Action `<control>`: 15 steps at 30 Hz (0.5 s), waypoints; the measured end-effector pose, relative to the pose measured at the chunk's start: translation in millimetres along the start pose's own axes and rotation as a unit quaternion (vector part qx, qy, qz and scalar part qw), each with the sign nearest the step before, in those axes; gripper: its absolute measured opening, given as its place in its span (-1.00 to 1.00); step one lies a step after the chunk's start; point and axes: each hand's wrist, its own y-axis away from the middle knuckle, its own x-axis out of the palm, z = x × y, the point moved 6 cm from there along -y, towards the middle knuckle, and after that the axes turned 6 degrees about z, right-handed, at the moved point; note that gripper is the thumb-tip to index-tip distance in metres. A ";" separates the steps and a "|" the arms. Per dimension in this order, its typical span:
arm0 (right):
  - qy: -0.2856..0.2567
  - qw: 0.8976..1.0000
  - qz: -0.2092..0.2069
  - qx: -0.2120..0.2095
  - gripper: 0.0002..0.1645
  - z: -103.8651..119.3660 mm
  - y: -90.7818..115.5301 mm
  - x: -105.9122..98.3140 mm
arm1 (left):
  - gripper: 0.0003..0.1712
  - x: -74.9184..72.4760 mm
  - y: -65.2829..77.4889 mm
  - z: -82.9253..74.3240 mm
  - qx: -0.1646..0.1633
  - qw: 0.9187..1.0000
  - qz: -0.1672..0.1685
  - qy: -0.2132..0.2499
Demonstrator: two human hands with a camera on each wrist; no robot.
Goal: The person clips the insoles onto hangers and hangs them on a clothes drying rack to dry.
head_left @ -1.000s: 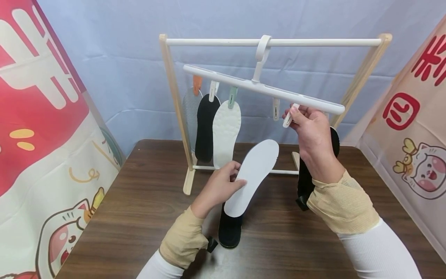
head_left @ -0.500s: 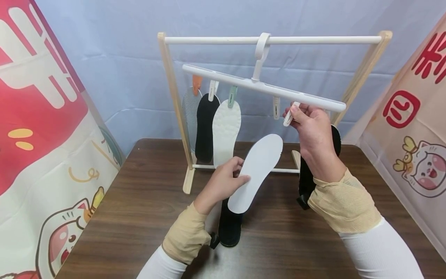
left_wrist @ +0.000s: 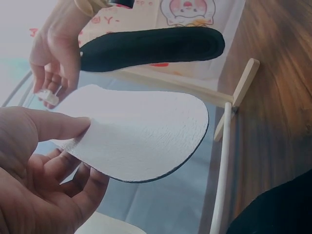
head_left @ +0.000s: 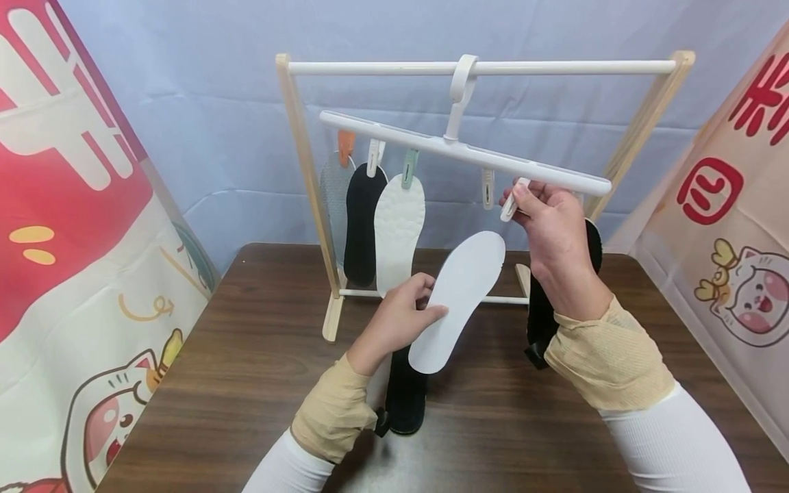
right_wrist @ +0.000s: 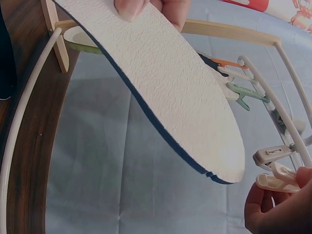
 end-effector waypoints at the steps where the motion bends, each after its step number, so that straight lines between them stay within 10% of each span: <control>1: 0.001 1.000 0.000 -0.001 -0.89 0.2 0.1 0.1 | -0.65 0.1 0.1 -0.7 0.002 1.000 0.000 0.002; 15: 0.005 1.000 0.004 -0.007 -0.87 1.2 0.9 0.5 | -0.64 3.2 -4.7 -4.8 0.016 1.000 0.005 0.011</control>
